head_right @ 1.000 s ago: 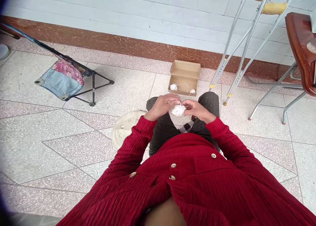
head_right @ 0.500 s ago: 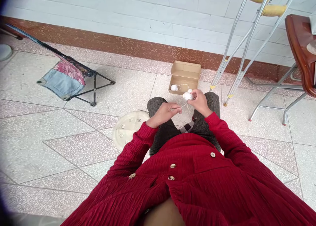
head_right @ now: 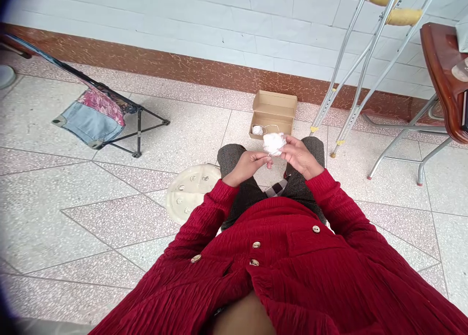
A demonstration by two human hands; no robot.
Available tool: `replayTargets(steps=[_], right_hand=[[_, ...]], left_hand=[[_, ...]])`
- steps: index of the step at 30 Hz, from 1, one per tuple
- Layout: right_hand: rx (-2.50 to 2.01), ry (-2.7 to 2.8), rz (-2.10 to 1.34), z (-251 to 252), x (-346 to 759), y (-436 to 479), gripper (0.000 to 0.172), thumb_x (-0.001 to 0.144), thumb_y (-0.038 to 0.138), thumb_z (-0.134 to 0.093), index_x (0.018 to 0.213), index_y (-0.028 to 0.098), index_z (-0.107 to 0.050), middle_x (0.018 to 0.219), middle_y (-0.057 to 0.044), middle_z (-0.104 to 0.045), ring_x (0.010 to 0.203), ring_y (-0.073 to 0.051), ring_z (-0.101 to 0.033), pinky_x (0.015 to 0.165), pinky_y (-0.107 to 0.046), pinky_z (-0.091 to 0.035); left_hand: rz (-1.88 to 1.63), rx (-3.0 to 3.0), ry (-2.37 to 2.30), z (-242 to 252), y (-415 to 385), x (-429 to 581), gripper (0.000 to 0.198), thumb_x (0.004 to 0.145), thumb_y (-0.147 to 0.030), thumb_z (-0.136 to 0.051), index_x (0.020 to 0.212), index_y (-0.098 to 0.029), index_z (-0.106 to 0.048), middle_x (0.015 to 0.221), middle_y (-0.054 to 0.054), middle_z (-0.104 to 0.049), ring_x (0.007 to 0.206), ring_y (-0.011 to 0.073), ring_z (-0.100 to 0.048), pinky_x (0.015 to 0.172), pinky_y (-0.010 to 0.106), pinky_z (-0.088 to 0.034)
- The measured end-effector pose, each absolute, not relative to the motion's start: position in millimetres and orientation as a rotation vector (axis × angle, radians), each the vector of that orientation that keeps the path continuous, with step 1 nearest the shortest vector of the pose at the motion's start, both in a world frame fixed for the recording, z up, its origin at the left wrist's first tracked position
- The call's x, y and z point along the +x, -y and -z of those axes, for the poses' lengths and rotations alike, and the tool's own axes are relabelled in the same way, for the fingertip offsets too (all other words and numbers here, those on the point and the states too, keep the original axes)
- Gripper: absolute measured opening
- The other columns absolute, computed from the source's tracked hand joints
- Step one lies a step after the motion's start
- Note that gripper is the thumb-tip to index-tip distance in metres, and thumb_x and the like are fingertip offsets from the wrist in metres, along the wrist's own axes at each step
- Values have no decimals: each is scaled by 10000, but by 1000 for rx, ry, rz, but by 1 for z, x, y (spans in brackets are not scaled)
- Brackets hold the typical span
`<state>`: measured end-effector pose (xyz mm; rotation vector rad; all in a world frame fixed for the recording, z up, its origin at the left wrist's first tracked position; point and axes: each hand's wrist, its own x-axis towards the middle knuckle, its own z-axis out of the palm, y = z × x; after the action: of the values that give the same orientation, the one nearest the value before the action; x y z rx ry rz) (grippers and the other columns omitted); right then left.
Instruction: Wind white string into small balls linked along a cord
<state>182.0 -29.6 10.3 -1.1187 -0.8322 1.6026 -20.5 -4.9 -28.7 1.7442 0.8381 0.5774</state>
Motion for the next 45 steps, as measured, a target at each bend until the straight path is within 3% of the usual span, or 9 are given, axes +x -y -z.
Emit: replayTargets(steps=[7, 9, 13, 17, 24, 31, 36, 40, 45], right_hand=[[-1635, 1221, -868, 24, 197, 12, 349, 589, 245, -751, 885, 224, -568, 834, 9, -612, 720, -160, -545, 696, -325, -481], [-1694, 1345, -978, 36, 195, 21, 340, 560, 222, -754, 852, 212, -580, 777, 24, -596, 672, -148, -517, 659, -310, -455], [-1460, 1290, -1657, 36, 183, 44, 340, 542, 203, -763, 844, 197, -607, 710, 49, -593, 641, -133, -531, 610, -267, -444], [-1175, 999, -1900, 12, 178, 52, 363, 589, 231, -790, 916, 204, -633, 846, 14, -655, 752, -151, -621, 695, -291, -527], [-1235, 926, -1396, 0, 191, 25, 424, 675, 349, -729, 1069, 251, -606, 1094, -37, -675, 943, -213, -639, 807, -361, -552], [-1713, 1328, -907, 44, 197, 16, 389, 573, 259, -743, 948, 212, -649, 1008, -41, -613, 741, -164, -572, 788, -374, -505], [-1473, 1397, -1535, 33, 182, 37, 379, 565, 194, -758, 934, 201, -670, 910, 3, -647, 743, -158, -587, 739, -322, -493], [-1168, 1130, -1883, 8, 181, 44, 393, 586, 179, -792, 965, 188, -690, 902, 0, -685, 813, -158, -627, 761, -295, -510], [-1071, 866, -1901, -8, 186, 40, 491, 554, 215, -827, 1023, 198, -681, 935, -29, -717, 816, -186, -666, 782, -344, -558]], left_hand=[[-506, 1870, -792, 12, 17, -25, 351, 959, -329, -546, 700, -150, -701, 705, 2, -676, 693, 129, -590, 715, 251, -429], [-555, 1941, -815, 6, 11, -29, 339, 955, -325, -549, 710, -153, -709, 728, 12, -679, 723, 138, -599, 735, 259, -430], [-639, 1973, -890, 8, -4, -35, 298, 933, -336, -579, 752, -158, -735, 745, 26, -692, 732, 155, -608, 734, 271, -438], [-688, 1839, -909, 24, -2, -28, 338, 937, -399, -556, 797, -152, -741, 768, 27, -710, 739, 163, -616, 700, 260, -440], [-541, 1836, -823, 33, 23, -18, 406, 965, -379, -508, 675, -151, -675, 675, -4, -658, 667, 127, -577, 706, 248, -423], [-569, 2108, -874, 13, 7, -29, 346, 970, -337, -538, 712, -175, -703, 721, 21, -691, 722, 160, -601, 862, 319, -469], [-657, 2152, -884, 6, -7, -32, 267, 958, -312, -573, 773, -187, -718, 780, 8, -731, 734, 152, -611, 1086, 398, -407], [-744, 1941, -872, 11, -7, -29, 339, 962, -416, -560, 812, -164, -731, 820, 35, -731, 773, 167, -631, 858, 313, -503], [-726, 1718, -928, 22, -3, -24, 388, 946, -425, -546, 759, -137, -727, 758, 22, -716, 714, 155, -622, 681, 250, -465]])
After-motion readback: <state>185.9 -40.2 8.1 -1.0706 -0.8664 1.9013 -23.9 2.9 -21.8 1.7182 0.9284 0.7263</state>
